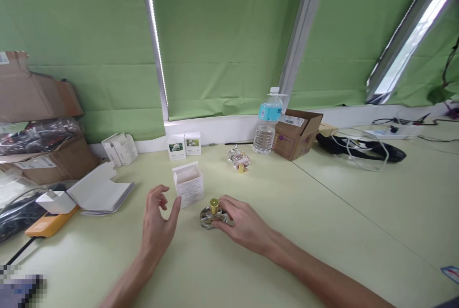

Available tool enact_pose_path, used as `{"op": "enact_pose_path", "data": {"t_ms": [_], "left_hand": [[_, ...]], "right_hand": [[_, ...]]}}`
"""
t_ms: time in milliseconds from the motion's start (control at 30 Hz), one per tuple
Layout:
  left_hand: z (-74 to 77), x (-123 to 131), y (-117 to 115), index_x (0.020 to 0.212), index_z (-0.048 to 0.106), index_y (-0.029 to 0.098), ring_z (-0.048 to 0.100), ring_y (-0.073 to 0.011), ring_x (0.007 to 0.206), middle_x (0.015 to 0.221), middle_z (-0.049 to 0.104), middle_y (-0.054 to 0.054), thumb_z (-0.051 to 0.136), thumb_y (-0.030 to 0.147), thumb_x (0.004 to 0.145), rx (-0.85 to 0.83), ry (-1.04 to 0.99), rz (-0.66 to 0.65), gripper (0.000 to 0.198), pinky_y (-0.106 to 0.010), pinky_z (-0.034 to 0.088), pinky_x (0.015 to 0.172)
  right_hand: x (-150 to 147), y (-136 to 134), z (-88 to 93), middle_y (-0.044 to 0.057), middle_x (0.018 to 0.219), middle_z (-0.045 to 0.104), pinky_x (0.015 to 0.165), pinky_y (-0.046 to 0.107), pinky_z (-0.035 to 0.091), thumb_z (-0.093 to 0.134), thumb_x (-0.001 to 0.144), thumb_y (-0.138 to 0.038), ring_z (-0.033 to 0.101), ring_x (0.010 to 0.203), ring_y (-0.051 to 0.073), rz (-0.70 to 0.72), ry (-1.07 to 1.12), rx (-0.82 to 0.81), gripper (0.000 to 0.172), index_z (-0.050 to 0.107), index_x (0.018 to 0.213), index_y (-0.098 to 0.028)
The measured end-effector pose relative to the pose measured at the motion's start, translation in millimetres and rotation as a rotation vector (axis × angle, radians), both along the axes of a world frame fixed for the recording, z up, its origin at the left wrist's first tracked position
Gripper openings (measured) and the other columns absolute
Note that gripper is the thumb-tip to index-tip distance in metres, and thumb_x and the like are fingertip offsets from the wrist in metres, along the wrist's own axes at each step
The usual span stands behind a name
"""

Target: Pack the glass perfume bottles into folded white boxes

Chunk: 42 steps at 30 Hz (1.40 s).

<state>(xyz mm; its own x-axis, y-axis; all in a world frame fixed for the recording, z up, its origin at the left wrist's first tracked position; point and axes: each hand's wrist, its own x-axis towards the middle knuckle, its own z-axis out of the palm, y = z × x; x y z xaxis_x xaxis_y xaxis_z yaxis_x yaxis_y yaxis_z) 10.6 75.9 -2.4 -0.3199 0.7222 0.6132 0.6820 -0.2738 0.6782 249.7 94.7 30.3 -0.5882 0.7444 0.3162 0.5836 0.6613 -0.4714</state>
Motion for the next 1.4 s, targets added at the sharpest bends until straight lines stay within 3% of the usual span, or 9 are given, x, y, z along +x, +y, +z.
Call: {"op": "enact_pose_path", "data": {"t_ms": [167, 300, 467, 633, 700, 833, 1000, 1167, 1400], "left_hand": [[-10.6, -11, 19, 0.126, 0.047, 0.024, 0.062, -0.0249, 0.107, 0.125, 0.059, -0.011, 0.059, 0.053, 0.086, -0.28, -0.215, -0.198, 0.051, -0.04, 0.055, 0.084], [-19.3, -13, 25, 0.125, 0.05, 0.023, 0.065, -0.0249, 0.107, 0.12, 0.066, -0.011, 0.059, 0.05, 0.088, -0.35, -0.255, -0.339, 0.047, -0.043, 0.053, 0.091], [-17.7, -9, 21, 0.124, 0.052, 0.021, 0.064, -0.025, 0.112, 0.121, 0.068, -0.011, 0.058, 0.048, 0.089, -0.346, -0.224, -0.362, 0.044, -0.042, 0.051, 0.096], [-2.3, -13, 17, 0.124, 0.054, 0.021, 0.068, -0.0233, 0.103, 0.121, 0.068, -0.011, 0.042, 0.049, 0.096, -0.3, -0.017, -0.167, 0.041, -0.034, 0.057, 0.077], [5.2, -24, 17, 0.122, 0.055, 0.022, 0.066, -0.0244, 0.107, 0.123, 0.066, -0.011, 0.04, 0.048, 0.097, -0.263, 0.089, -0.054, 0.04, -0.036, 0.056, 0.081], [18.5, -64, 19, 0.115, 0.061, 0.022, 0.059, -0.0266, 0.117, 0.12, 0.067, -0.009, 0.045, 0.044, 0.094, -0.256, 0.236, 0.137, 0.033, -0.041, 0.044, 0.1], [20.5, -115, 17, 0.113, 0.064, 0.018, 0.058, -0.0325, 0.116, 0.119, 0.068, -0.015, 0.046, 0.039, 0.092, -0.414, 0.378, 0.378, 0.035, -0.044, 0.043, 0.097], [12.7, -133, 14, 0.084, 0.072, 0.017, 0.067, -0.0314, 0.097, 0.094, 0.075, -0.016, 0.046, 0.032, 0.091, -0.597, 0.463, 0.455, 0.031, -0.039, 0.044, 0.087], [16.4, -126, 13, 0.09, 0.074, 0.017, 0.069, -0.031, 0.092, 0.094, 0.076, -0.016, 0.042, 0.031, 0.092, -0.657, 0.479, 0.507, 0.035, -0.035, 0.044, 0.075]], "right_hand": [[1, 0, -1.3, 0.002, 0.101, 0.066, 0.071, 0.029, 0.042, 0.06, 0.094, -0.037, 0.062, 0.084, 0.019, 0.008, -0.01, 0.033, 0.019, 0.057, 0.101, -0.02], [2, 0, -3.8, 0.003, 0.101, 0.066, 0.071, 0.029, 0.042, 0.06, 0.094, -0.038, 0.062, 0.084, 0.019, 0.012, -0.012, 0.048, 0.02, 0.058, 0.1, -0.019], [3, -1, -2.1, 0.003, 0.099, 0.066, 0.072, 0.029, 0.043, 0.059, 0.095, -0.037, 0.063, 0.085, 0.02, 0.009, -0.036, 0.056, 0.018, 0.057, 0.098, -0.02], [4, -4, 2.3, 0.004, 0.1, 0.067, 0.07, 0.03, 0.045, 0.051, 0.098, -0.043, 0.063, 0.084, 0.02, 0.012, -0.049, 0.032, 0.024, 0.058, 0.098, -0.021], [5, -4, 3.3, 0.005, 0.105, 0.067, 0.072, 0.03, 0.047, 0.046, 0.1, -0.047, 0.064, 0.088, 0.021, 0.017, -0.033, 0.009, 0.029, 0.058, 0.105, -0.021], [10, -2, 4.8, 0.006, 0.121, 0.065, 0.079, 0.031, 0.049, 0.034, 0.104, -0.045, 0.064, 0.098, 0.02, 0.002, 0.014, 0.006, 0.037, 0.055, 0.126, -0.023], [19, 5, 3.4, 0.005, 0.122, 0.065, 0.073, 0.032, 0.051, 0.043, 0.099, -0.052, 0.065, 0.082, 0.019, -0.017, -0.021, -0.002, 0.041, 0.054, 0.13, -0.028], [19, 8, -4.0, 0.004, 0.115, 0.067, 0.068, 0.031, 0.049, 0.048, 0.097, -0.049, 0.062, 0.071, 0.017, 0.033, -0.052, -0.045, 0.035, 0.059, 0.121, -0.026], [24, 17, -1.8, 0.005, 0.101, 0.072, 0.065, 0.032, 0.047, 0.052, 0.093, -0.045, 0.064, 0.069, 0.02, -0.069, -0.077, -0.044, 0.032, 0.067, 0.113, -0.025]]}}
